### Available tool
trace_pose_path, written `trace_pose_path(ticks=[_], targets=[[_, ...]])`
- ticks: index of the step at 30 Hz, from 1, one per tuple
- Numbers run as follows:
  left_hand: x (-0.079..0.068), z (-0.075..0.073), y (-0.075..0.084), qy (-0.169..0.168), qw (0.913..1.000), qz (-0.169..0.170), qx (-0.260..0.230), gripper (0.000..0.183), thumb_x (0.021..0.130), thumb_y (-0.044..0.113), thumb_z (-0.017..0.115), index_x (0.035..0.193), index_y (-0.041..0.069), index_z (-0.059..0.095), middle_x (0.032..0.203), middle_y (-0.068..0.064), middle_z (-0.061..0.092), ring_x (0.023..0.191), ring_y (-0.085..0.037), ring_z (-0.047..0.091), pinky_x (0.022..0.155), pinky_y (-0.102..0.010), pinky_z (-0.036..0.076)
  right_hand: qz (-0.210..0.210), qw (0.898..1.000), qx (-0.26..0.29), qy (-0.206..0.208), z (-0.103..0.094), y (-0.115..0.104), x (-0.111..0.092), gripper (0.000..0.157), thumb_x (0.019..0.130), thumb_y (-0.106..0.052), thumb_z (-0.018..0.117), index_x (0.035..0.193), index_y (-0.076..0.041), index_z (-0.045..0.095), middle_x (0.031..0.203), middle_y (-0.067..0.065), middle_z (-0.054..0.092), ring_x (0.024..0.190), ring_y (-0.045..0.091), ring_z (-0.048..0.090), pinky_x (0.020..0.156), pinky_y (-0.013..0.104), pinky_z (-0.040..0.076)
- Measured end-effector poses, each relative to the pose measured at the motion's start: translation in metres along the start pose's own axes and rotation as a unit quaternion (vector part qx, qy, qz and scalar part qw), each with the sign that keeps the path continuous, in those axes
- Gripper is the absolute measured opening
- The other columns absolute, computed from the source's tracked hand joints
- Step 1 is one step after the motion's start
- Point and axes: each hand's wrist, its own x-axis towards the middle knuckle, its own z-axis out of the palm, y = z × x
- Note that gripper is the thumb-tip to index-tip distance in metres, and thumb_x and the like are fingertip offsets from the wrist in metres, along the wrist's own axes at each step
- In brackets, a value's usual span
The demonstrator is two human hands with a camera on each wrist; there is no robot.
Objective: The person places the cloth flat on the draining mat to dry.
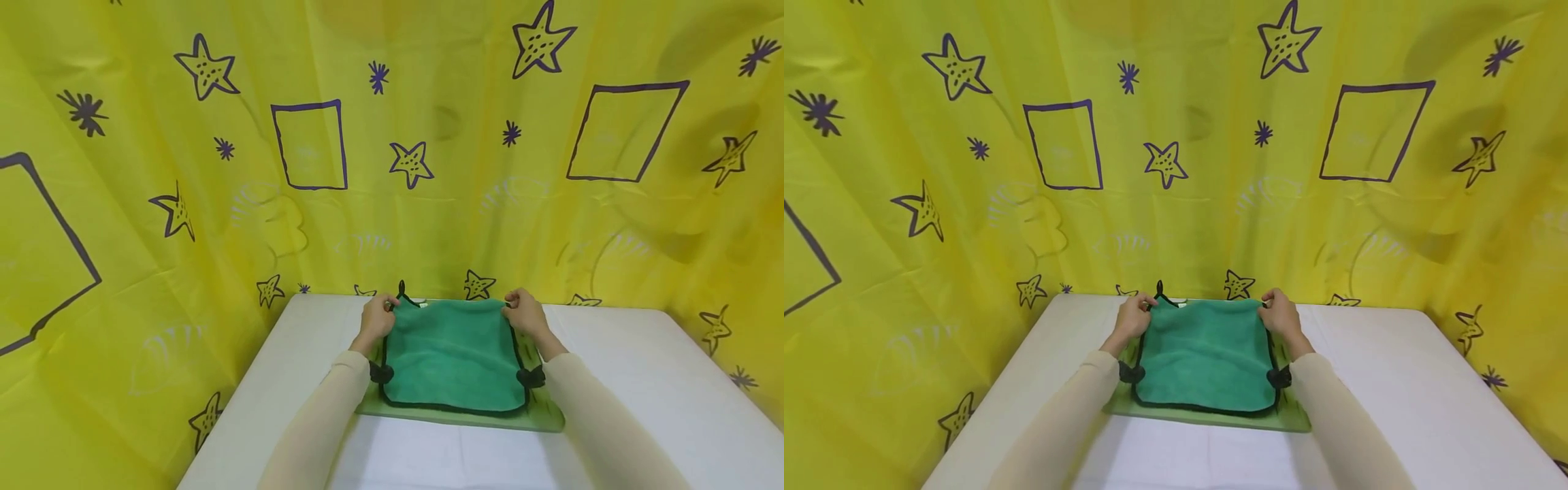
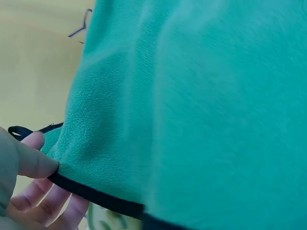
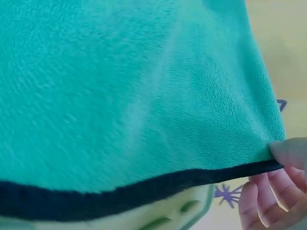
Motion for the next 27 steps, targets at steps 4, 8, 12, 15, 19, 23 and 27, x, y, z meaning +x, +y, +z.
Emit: trace_pose_path(ticks=[4,8,12,15,19,23,27], targets=[[0.001,0.006,-0.010,-0.029,0.9992,-0.018,0.024,0.047,0.087,-0.012,0.049,0.113,0.013,0.079,0.105,-0.015,0.070,0.061,-0.011,0.033,0.050,-0.026,0.027,0.023,0.999,0.009,-0.047,0.007,0.007,0.001,0.038,0.103,-0.011,0.048,0.135,0.009,0.045,0.129,0.036,0.053,0.117,0.049,0.055,0.093,0.055,0.049],[0.001,0.009,-0.014,-0.072,0.9964,-0.007,0.045,0.054,0.083,-0.016,0.046,0.119,0.010,0.077,0.133,-0.021,0.066,0.058,-0.009,0.030,0.046,-0.024,0.023,0.019,0.994,0.037,-0.097,0.010,0.015,-0.001,0.040,0.105,-0.010,0.046,0.141,0.008,0.043,0.140,0.040,0.044,0.127,0.053,0.049,0.099,0.059,0.047],[0.003,0.007,-0.012,-0.101,0.9940,0.012,0.041,0.059,0.082,-0.017,0.043,0.131,0.004,0.069,0.145,-0.024,0.057,0.052,-0.014,0.016,0.047,-0.026,0.023,-0.001,0.991,0.078,-0.109,0.007,0.019,-0.001,0.041,0.105,-0.006,0.043,0.144,0.009,0.046,0.151,0.038,0.036,0.141,0.055,0.035,0.111,0.064,0.037],[0.004,0.005,-0.009,-0.096,0.9947,0.018,0.031,0.060,0.085,-0.015,0.043,0.139,0.004,0.062,0.151,-0.022,0.051,0.068,-0.020,0.055,0.061,-0.030,0.038,0.003,0.989,0.096,-0.111,0.004,0.018,0.000,0.046,0.106,-0.008,0.041,0.150,0.006,0.043,0.161,0.035,0.026,0.150,0.054,0.021,0.118,0.066,0.028],[0.005,0.005,-0.008,-0.089,0.9951,0.037,0.024,0.057,0.090,-0.009,0.048,0.146,-0.001,0.053,0.157,-0.024,0.044,0.145,-0.041,0.042,0.102,-0.043,0.046,0.020,0.986,0.105,-0.130,0.001,0.016,0.003,0.052,0.108,-0.014,0.041,0.156,0.003,0.033,0.165,0.033,0.015,0.152,0.054,0.012,0.119,0.067,0.024],[0.006,0.008,-0.013,-0.122,0.9888,0.050,0.068,0.057,0.095,0.005,0.061,0.149,-0.004,0.047,0.158,-0.026,0.040,0.148,-0.044,0.038,0.117,-0.053,0.038,0.021,0.982,0.080,-0.168,0.002,0.014,0.001,0.056,0.109,-0.017,0.042,0.157,0.008,0.028,0.163,0.036,0.018,0.149,0.056,0.019,0.117,0.066,0.029],[0.000,0.006,-0.016,-0.149,0.9840,0.053,0.082,0.057,0.097,0.013,0.066,0.149,-0.002,0.048,0.155,-0.026,0.045,0.145,-0.043,0.041,0.116,-0.055,0.038,0.002,0.984,0.047,-0.174,0.002,0.015,-0.006,0.053,0.107,-0.016,0.044,0.151,0.012,0.036,0.156,0.041,0.028,0.144,0.058,0.028,0.113,0.065,0.036]])
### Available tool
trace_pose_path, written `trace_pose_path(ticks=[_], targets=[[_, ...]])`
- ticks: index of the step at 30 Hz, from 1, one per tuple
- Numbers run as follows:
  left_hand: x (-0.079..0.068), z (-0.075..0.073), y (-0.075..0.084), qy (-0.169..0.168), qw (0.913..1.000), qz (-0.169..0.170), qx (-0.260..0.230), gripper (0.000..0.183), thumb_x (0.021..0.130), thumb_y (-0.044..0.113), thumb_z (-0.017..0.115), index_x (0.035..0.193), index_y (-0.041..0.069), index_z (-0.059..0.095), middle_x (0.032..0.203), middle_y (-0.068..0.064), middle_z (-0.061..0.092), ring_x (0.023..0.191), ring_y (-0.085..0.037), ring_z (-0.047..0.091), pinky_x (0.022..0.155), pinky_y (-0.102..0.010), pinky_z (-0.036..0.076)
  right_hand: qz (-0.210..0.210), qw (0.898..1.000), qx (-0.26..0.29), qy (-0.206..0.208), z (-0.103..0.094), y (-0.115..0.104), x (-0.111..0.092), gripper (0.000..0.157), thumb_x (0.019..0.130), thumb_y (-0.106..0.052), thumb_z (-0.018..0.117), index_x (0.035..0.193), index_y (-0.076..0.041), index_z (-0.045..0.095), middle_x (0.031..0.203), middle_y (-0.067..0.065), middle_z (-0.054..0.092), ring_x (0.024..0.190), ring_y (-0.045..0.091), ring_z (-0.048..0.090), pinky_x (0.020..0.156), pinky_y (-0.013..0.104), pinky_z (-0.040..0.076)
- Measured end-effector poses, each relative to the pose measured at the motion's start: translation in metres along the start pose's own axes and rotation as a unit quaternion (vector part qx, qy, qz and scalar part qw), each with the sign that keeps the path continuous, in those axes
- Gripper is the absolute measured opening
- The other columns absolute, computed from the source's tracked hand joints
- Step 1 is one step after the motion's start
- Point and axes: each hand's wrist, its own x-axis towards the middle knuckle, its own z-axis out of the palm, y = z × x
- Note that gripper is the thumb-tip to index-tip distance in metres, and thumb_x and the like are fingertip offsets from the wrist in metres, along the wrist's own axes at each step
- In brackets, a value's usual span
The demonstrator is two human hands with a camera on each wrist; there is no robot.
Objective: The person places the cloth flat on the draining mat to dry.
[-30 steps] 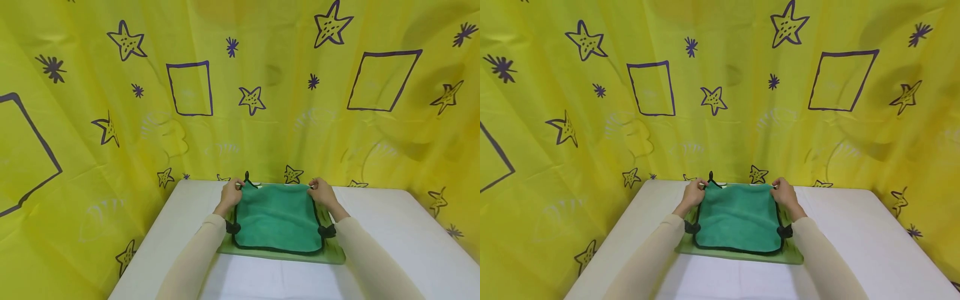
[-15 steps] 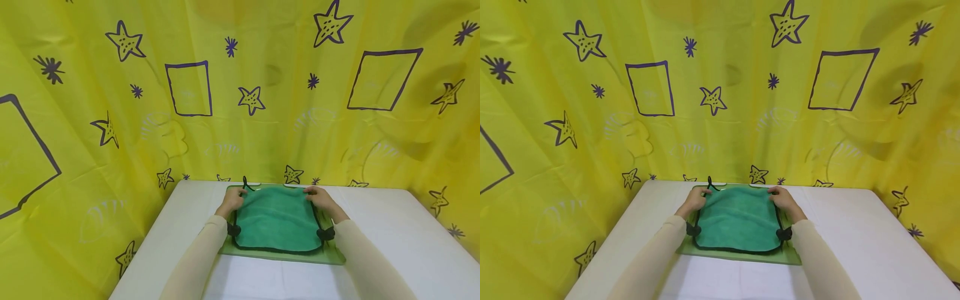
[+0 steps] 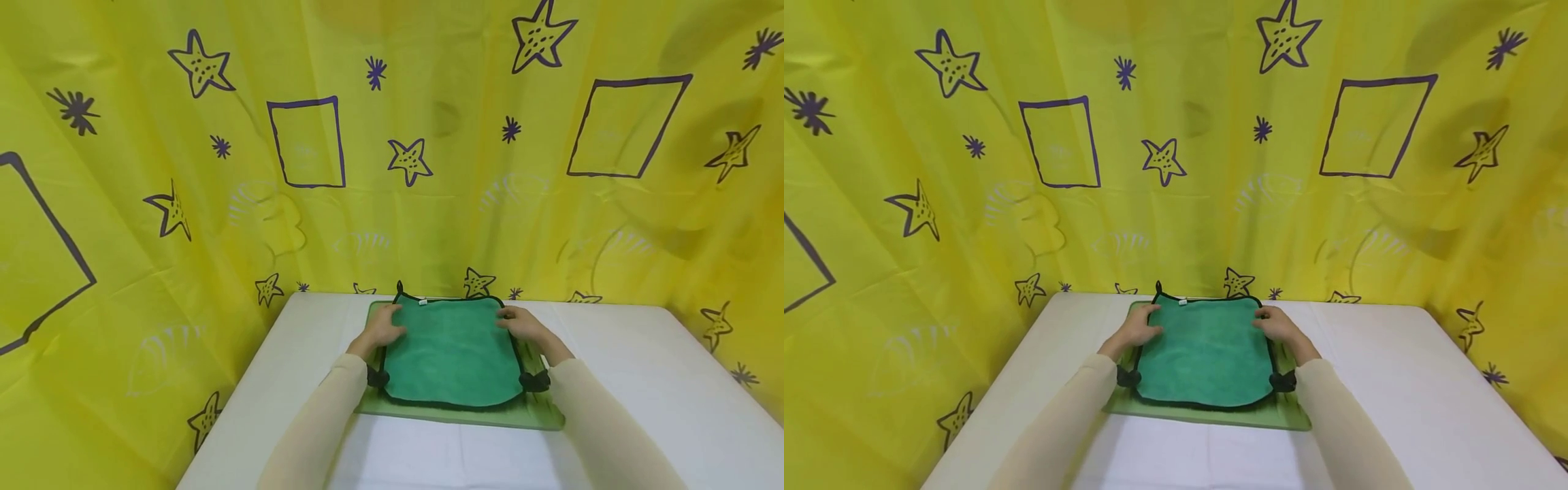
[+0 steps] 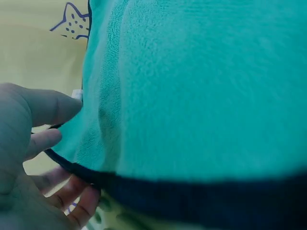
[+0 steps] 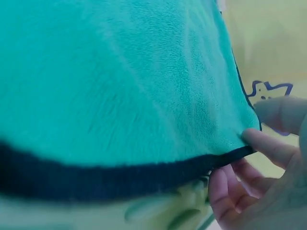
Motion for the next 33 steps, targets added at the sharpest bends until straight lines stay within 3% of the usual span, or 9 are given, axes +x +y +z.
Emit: trace_pose_path(ticks=[5,9,11,13,16,18,21,27,33], targets=[[-0.017,-0.008,-0.004,-0.007,0.9997,0.021,-0.006,0.038,0.101,0.010,0.058,0.138,0.002,0.060,0.142,-0.022,0.058,0.125,-0.039,0.059,0.097,-0.049,0.053,-0.026,0.999,-0.021,0.002,-0.002,0.003,-0.019,0.041,0.106,-0.013,0.046,0.139,0.010,0.049,0.148,0.040,0.041,0.139,0.058,0.038,0.106,0.063,0.044],[-0.035,-0.015,-0.012,-0.011,0.9957,0.076,0.051,0.034,0.098,-0.003,0.049,0.120,0.005,0.073,0.123,-0.015,0.070,0.098,-0.026,0.064,0.076,-0.035,0.051,-0.056,0.997,-0.048,-0.016,-0.005,0.008,-0.043,0.027,0.105,-0.011,0.048,0.125,0.003,0.061,0.130,0.033,0.058,0.117,0.047,0.058,0.090,0.050,0.052],[-0.045,-0.018,-0.016,-0.021,0.9917,0.100,0.078,0.041,0.090,-0.010,0.048,0.113,0.009,0.077,0.118,-0.013,0.072,0.098,-0.025,0.062,0.077,-0.035,0.050,-0.085,0.994,-0.064,-0.032,-0.005,0.012,-0.056,0.023,0.104,-0.007,0.049,0.120,0.000,0.064,0.119,0.025,0.063,0.102,0.034,0.060,0.082,0.041,0.051],[-0.056,-0.021,-0.017,-0.038,0.9880,0.113,0.098,0.044,0.085,-0.013,0.053,0.110,0.013,0.078,0.118,-0.011,0.071,0.109,-0.026,0.061,0.088,-0.041,0.050,-0.117,0.989,-0.069,-0.052,-0.005,0.018,-0.068,0.022,0.102,-0.002,0.049,0.117,-0.002,0.066,0.109,0.017,0.065,0.094,0.022,0.056,0.075,0.033,0.047],[-0.073,-0.023,-0.018,-0.077,0.9844,0.113,0.110,0.041,0.085,-0.008,0.064,0.111,0.020,0.077,0.123,-0.010,0.067,0.122,-0.033,0.056,0.103,-0.056,0.045,-0.157,0.982,-0.050,-0.096,-0.003,0.025,-0.082,0.025,0.098,0.004,0.051,0.118,-0.001,0.064,0.097,0.009,0.061,0.085,0.011,0.050,0.069,0.026,0.042],[-0.082,-0.023,-0.018,-0.096,0.9828,0.110,0.112,0.037,0.086,-0.001,0.071,0.113,0.023,0.077,0.126,-0.010,0.064,0.124,-0.033,0.053,0.105,-0.062,0.040,-0.174,0.976,-0.033,-0.123,-0.001,0.029,-0.090,0.024,0.097,0.003,0.056,0.120,0.000,0.063,0.093,0.006,0.058,0.081,0.008,0.049,0.066,0.024,0.042],[-0.089,-0.024,-0.017,-0.095,0.9821,0.113,0.117,0.033,0.087,0.008,0.077,0.114,0.027,0.078,0.121,-0.008,0.059,0.116,-0.027,0.051,0.100,-0.056,0.042,-0.186,0.971,-0.013,-0.149,0.002,0.031,-0.099,0.025,0.096,-0.004,0.064,0.120,0.000,0.063,0.090,0.005,0.059,0.078,0.005,0.051,0.065,0.024,0.044],[-0.094,-0.030,-0.014,-0.058,0.9844,0.146,0.079,0.016,0.091,0.011,0.075,0.101,0.022,0.081,0.102,-0.003,0.059,0.095,-0.017,0.048,0.082,-0.036,0.040,-0.199,0.975,-0.028,-0.100,0.004,0.030,-0.106,0.013,0.098,-0.013,0.066,0.109,-0.005,0.070,0.089,-0.001,0.065,0.077,0.001,0.051,0.066,0.023,0.047],[-0.092,-0.040,-0.013,-0.048,0.9852,0.164,0.013,0.015,0.095,0.009,0.069,0.106,0.014,0.078,0.096,-0.002,0.066,0.086,-0.012,0.056,0.076,-0.029,0.049,-0.208,0.975,-0.012,-0.071,-0.002,0.026,-0.110,0.011,0.101,-0.011,0.062,0.108,-0.005,0.068,0.081,-0.005,0.056,0.071,0.001,0.048,0.059,0.024,0.043]])
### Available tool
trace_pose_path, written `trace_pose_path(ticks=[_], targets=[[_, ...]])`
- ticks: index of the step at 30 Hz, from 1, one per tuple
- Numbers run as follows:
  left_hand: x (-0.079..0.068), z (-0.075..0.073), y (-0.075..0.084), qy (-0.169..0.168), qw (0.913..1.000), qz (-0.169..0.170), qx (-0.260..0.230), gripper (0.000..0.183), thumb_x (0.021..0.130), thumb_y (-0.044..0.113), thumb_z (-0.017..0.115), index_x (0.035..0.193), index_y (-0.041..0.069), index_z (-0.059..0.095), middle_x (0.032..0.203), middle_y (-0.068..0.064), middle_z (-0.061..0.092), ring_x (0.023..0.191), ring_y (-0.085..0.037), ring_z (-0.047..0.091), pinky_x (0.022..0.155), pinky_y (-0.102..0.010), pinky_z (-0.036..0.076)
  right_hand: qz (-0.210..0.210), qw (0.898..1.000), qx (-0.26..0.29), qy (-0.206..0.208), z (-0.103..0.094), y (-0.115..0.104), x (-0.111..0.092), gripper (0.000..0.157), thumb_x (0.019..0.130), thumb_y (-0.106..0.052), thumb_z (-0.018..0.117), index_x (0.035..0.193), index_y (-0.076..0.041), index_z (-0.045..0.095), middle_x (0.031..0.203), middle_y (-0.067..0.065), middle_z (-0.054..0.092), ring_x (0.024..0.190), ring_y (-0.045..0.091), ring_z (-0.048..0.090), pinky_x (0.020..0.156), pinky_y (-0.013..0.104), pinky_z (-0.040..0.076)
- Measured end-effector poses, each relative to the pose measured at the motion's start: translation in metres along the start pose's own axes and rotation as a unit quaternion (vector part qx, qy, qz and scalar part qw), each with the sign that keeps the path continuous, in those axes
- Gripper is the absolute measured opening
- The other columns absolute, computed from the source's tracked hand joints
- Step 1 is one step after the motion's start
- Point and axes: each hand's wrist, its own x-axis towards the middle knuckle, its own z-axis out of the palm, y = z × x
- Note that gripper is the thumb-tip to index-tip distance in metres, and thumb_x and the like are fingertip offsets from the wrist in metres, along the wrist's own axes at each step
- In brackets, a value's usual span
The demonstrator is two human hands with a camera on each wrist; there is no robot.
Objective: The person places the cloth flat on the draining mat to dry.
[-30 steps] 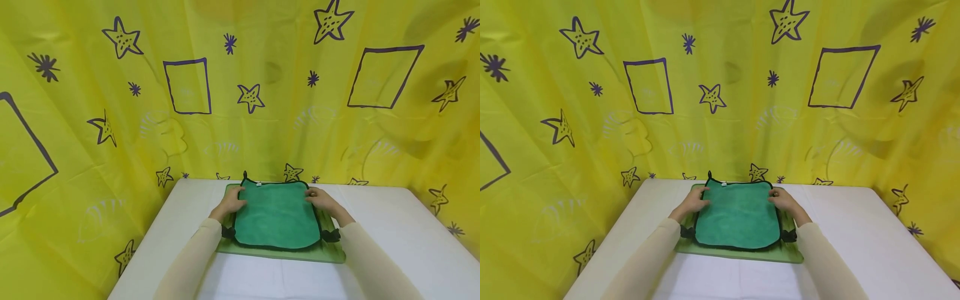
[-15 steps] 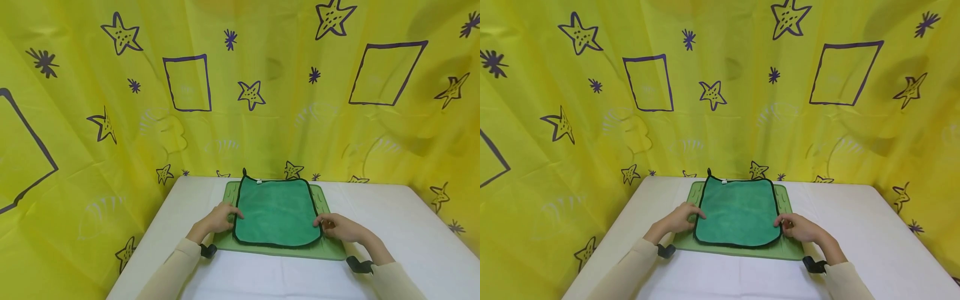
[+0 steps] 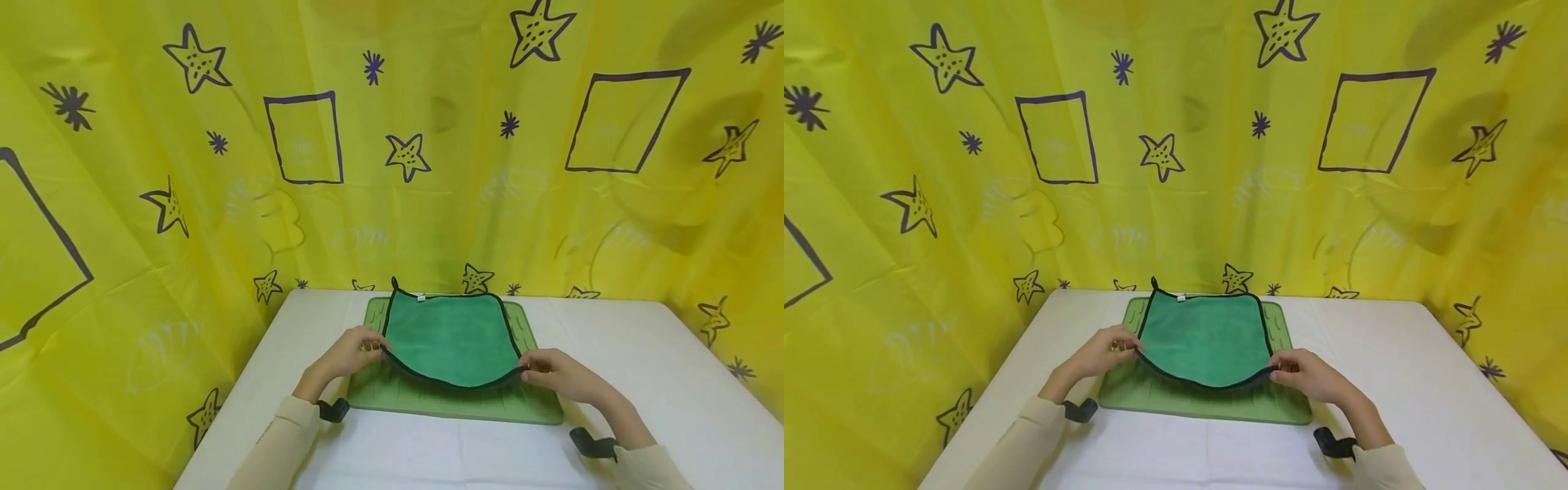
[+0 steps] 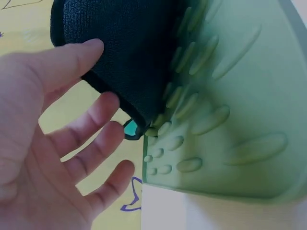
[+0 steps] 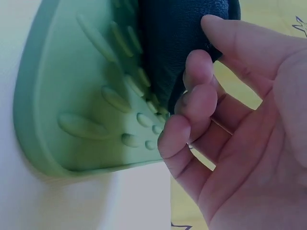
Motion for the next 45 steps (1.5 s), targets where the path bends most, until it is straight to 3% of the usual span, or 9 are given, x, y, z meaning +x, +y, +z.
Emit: trace_pose_path(ticks=[8,16,19,23,28,35,39,45], targets=[[-0.005,0.004,-0.003,-0.085,0.9936,-0.053,-0.051,0.014,0.098,0.014,0.067,0.109,0.015,0.075,0.088,0.001,0.065,0.077,-0.012,0.053,0.066,-0.028,0.047,0.022,0.997,0.057,-0.045,0.002,-0.001,-0.002,0.012,0.102,-0.007,0.058,0.108,0.002,0.063,0.076,-0.006,0.048,0.064,0.002,0.044,0.054,0.025,0.039],[-0.006,0.007,-0.006,-0.096,0.9918,-0.069,-0.048,0.013,0.097,0.016,0.069,0.107,0.017,0.076,0.096,0.001,0.070,0.084,-0.013,0.058,0.071,-0.029,0.050,0.031,0.993,0.068,-0.090,-0.008,0.002,-0.004,0.016,0.102,-0.006,0.056,0.114,0.003,0.063,0.072,-0.002,0.048,0.063,0.003,0.045,0.056,0.025,0.041],[-0.005,0.004,-0.006,-0.101,0.9914,-0.066,-0.052,0.014,0.097,0.016,0.068,0.107,0.019,0.077,0.096,0.001,0.072,0.083,-0.013,0.060,0.070,-0.029,0.051,0.032,0.995,0.058,-0.072,-0.023,-0.002,-0.007,0.023,0.102,-0.002,0.052,0.121,0.006,0.062,0.073,0.003,0.049,0.065,0.006,0.046,0.058,0.027,0.041],[-0.002,-0.002,-0.005,-0.089,0.9921,-0.064,-0.061,0.016,0.098,0.011,0.064,0.107,0.015,0.076,0.092,-0.002,0.070,0.078,-0.015,0.060,0.067,-0.030,0.051,0.039,0.999,0.023,-0.011,-0.035,-0.010,-0.003,0.026,0.105,-0.009,0.050,0.125,0.005,0.061,0.084,0.009,0.058,0.073,0.016,0.056,0.066,0.030,0.048],[0.007,0.001,-0.005,-0.039,0.9970,-0.061,-0.028,0.016,0.101,0.016,0.062,0.110,0.011,0.074,0.093,-0.004,0.069,0.080,-0.014,0.061,0.069,-0.031,0.051,0.060,0.998,0.023,0.006,-0.022,-0.009,0.011,0.029,0.105,-0.016,0.055,0.125,0.004,0.062,0.091,0.017,0.060,0.073,0.022,0.056,0.065,0.032,0.050],[0.019,0.022,-0.010,0.035,0.9925,-0.100,0.060,0.025,0.098,0.025,0.068,0.120,0.014,0.072,0.118,-0.016,0.062,0.106,-0.032,0.061,0.085,-0.053,0.051,0.100,0.991,-0.039,0.078,0.009,0.008,0.026,0.029,0.099,-0.017,0.066,0.123,-0.002,0.066,0.085,0.007,0.058,0.074,0.016,0.047,0.061,0.029,0.039],[0.022,0.032,-0.018,0.021,0.9866,-0.114,0.115,0.035,0.095,0.035,0.072,0.125,0.018,0.071,0.125,-0.017,0.059,0.114,-0.037,0.054,0.091,-0.062,0.046,0.118,0.988,-0.056,0.084,0.020,0.016,0.027,0.030,0.097,-0.017,0.068,0.123,-0.001,0.066,0.079,0.004,0.055,0.069,0.015,0.044,0.059,0.028,0.037],[0.024,0.033,-0.022,0.004,0.9830,-0.120,0.139,0.039,0.092,0.039,0.076,0.126,0.022,0.071,0.129,-0.014,0.059,0.116,-0.035,0.050,0.092,-0.060,0.043,0.121,0.987,-0.070,0.079,0.023,0.018,0.027,0.030,0.095,-0.015,0.071,0.121,-0.002,0.067,0.076,0.003,0.055,0.064,0.013,0.044,0.056,0.026,0.037]])
